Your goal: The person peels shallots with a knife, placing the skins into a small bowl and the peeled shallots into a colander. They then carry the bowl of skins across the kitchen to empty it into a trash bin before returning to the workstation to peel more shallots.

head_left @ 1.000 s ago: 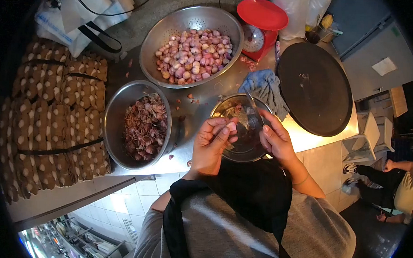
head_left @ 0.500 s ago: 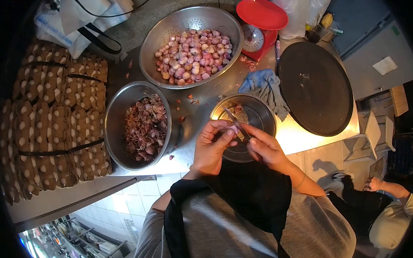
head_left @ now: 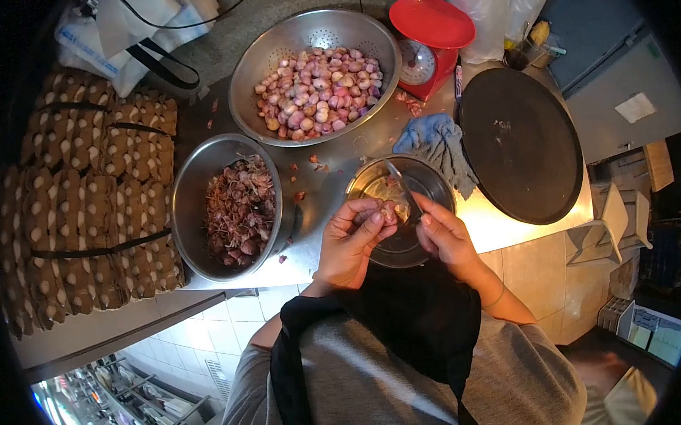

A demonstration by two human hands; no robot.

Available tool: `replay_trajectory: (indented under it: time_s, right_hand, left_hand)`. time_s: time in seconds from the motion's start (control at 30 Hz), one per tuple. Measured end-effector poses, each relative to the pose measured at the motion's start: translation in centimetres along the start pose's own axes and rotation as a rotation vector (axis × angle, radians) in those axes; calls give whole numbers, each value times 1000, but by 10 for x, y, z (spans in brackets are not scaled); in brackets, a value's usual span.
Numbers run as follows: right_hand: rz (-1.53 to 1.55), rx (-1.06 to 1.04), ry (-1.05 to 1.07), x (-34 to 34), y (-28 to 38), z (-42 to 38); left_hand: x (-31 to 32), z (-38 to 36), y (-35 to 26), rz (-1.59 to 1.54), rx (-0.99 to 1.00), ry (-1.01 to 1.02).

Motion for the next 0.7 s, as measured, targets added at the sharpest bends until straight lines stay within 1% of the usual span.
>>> replay_trajectory:
  time_s: [0.1,0.17,0.23,0.3,0.33,0.43,0.53,0.6,0.67,0.7]
  right_hand:
    - [18,27,89,0,5,-5]
    - [-241,-173,76,10,17,-8]
    - [-384,-266,77,17,21,-9]
    - [-410,-255,98,21,17,-8]
    - [-477,-302,39,21,19,-10]
    - [-532,-228,18,18,17,-8]
    - [-463,-216,20,18,19,-7]
    - [-229,-111,96,15,13,-6]
    - [-164,-113,124,16,12,-6]
    - [-215,-168,114,18,14,-6]
  left_hand:
    - [0,1,0,4,8,-1]
    - [-3,1,2,11,21,-5]
    - [-5,1,3,22,46,-16]
    - [-3,1,1,11,53,-31]
    - [-2,2,0,5,58,-40]
    - [-5,3,1,36,43,-66]
    - [-4,3,0,23,67,-48]
    - [-4,3,1,24,45,-40]
    - [-5,3,1,15,37,-43]
    - [-5,3,1,6,39,-52]
Point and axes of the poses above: each hand's wrist, its own z-axis towards the middle knuckle, its own x-axis out of the palm, y = z × x, the point moved 6 cm from there along z, towards the middle knuckle, and after that the axes turned 14 degrees about x, right-handed, at the moved point
